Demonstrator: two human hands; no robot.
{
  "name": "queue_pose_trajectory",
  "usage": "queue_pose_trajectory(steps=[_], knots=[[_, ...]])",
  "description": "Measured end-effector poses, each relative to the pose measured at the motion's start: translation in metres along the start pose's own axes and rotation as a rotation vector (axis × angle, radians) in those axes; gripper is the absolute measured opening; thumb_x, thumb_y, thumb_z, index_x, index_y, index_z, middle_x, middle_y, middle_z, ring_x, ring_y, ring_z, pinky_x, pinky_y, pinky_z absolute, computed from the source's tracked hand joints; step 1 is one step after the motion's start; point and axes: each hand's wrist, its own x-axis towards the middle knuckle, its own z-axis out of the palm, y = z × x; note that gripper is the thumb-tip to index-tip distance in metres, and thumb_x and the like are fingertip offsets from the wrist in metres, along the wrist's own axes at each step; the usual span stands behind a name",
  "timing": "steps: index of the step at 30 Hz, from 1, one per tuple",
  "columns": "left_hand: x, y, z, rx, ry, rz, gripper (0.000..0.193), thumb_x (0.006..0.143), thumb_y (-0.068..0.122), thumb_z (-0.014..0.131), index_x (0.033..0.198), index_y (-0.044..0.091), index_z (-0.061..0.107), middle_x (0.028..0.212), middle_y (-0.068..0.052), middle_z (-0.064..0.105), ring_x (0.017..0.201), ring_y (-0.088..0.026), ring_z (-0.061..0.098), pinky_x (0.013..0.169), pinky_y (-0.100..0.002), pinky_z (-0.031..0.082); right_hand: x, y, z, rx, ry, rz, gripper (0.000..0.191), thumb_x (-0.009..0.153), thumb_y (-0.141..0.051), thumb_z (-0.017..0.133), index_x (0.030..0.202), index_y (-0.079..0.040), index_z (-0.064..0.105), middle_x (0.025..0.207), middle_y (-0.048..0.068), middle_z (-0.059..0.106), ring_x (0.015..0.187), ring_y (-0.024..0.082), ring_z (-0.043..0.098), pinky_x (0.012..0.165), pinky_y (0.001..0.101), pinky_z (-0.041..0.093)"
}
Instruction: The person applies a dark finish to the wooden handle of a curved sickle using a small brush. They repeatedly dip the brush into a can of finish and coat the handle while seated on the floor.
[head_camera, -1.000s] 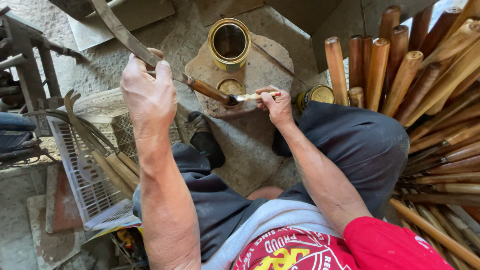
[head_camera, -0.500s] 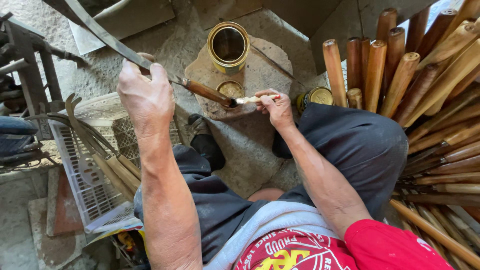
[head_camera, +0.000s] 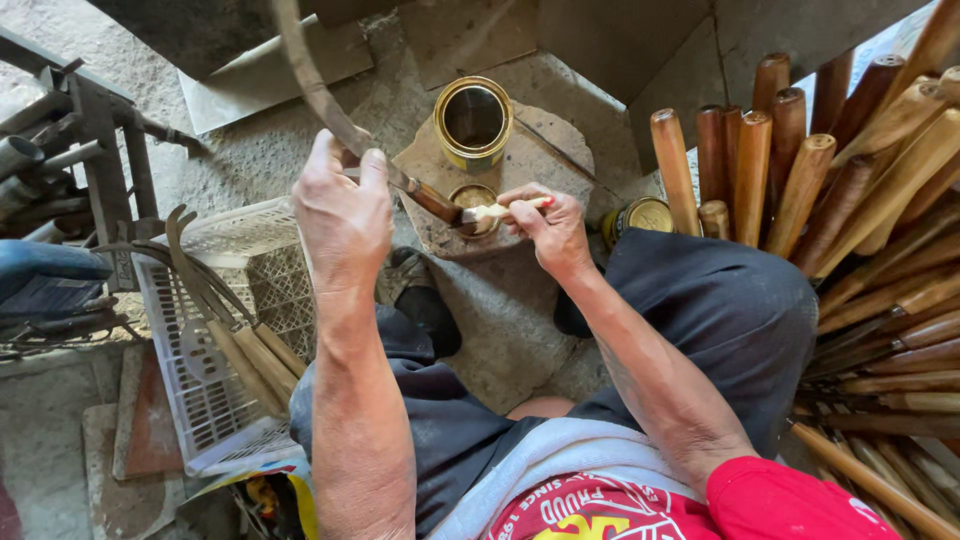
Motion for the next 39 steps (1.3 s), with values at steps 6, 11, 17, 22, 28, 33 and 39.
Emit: queue_pose_trajectory(steps=[6,11,17,22,28,33,39], knots=[[-0.003,0.008,0.005,-0.053,-0.117,0.0,0.01,0.098,0.015,0.069,0.104,0.006,0.068,0.091,-0.008,0.078,0.076,-0.019,0.076,0.069,-0.035,0.056,0.0,-0.062,0.009,0.118,0.0,-0.11,0.021,0.103,-0.013,0.06,0.11,0.004,0.071,0.094,0.009,0.075,0.077,0.01,0.067,0.069,0.0234,0.055],[-0.005,0.009,0.01,-0.076,-0.096,0.053,0.013,0.095,0.012,0.071,0.106,0.005,0.069,0.092,-0.01,0.077,0.076,-0.019,0.075,0.07,-0.035,0.055,-0.002,-0.098,0.003,0.195,0.04,-0.168,0.021,0.102,-0.011,0.059,0.11,0.005,0.071,0.093,0.013,0.075,0.075,0.014,0.069,0.068,0.0265,0.057],[-0.004,0.009,0.015,-0.157,-0.101,0.065,0.014,0.095,0.01,0.071,0.109,0.006,0.07,0.09,-0.009,0.077,0.078,-0.017,0.075,0.071,-0.033,0.055,0.0,-0.098,-0.002,0.19,0.071,-0.167,0.021,0.102,-0.01,0.059,0.109,0.006,0.07,0.091,0.015,0.074,0.074,0.015,0.068,0.068,0.0276,0.056],[-0.008,0.013,0.018,-0.255,-0.154,0.134,0.013,0.096,0.006,0.068,0.109,0.004,0.069,0.09,-0.007,0.076,0.078,-0.013,0.073,0.07,-0.029,0.055,0.003,-0.092,-0.011,0.18,0.119,-0.229,0.02,0.102,-0.01,0.058,0.108,0.004,0.07,0.091,0.014,0.075,0.073,0.015,0.069,0.067,0.0278,0.057],[-0.007,0.018,0.02,-0.306,-0.154,0.164,0.011,0.098,0.005,0.067,0.109,0.003,0.068,0.088,-0.008,0.074,0.077,-0.012,0.07,0.069,-0.029,0.054,-0.003,-0.098,-0.013,0.201,0.13,-0.215,0.021,0.102,-0.011,0.058,0.107,0.006,0.07,0.091,0.016,0.075,0.072,0.016,0.068,0.065,0.0286,0.056],[-0.004,0.014,0.019,-0.255,-0.117,0.155,0.009,0.101,0.003,0.065,0.11,0.003,0.066,0.084,-0.01,0.072,0.074,-0.014,0.069,0.069,-0.031,0.052,0.002,-0.09,-0.013,0.23,0.111,-0.217,0.022,0.103,-0.011,0.057,0.109,0.007,0.069,0.093,0.017,0.074,0.074,0.018,0.068,0.068,0.0296,0.057],[0.0,-0.001,0.014,-0.221,-0.065,0.108,0.004,0.102,0.005,0.064,0.104,0.003,0.062,0.084,-0.006,0.071,0.076,-0.015,0.068,0.069,-0.032,0.054,0.021,-0.037,-0.012,0.288,0.073,-0.108,0.022,0.103,-0.013,0.06,0.11,0.005,0.07,0.091,0.015,0.074,0.073,0.017,0.07,0.067,0.0288,0.058]])
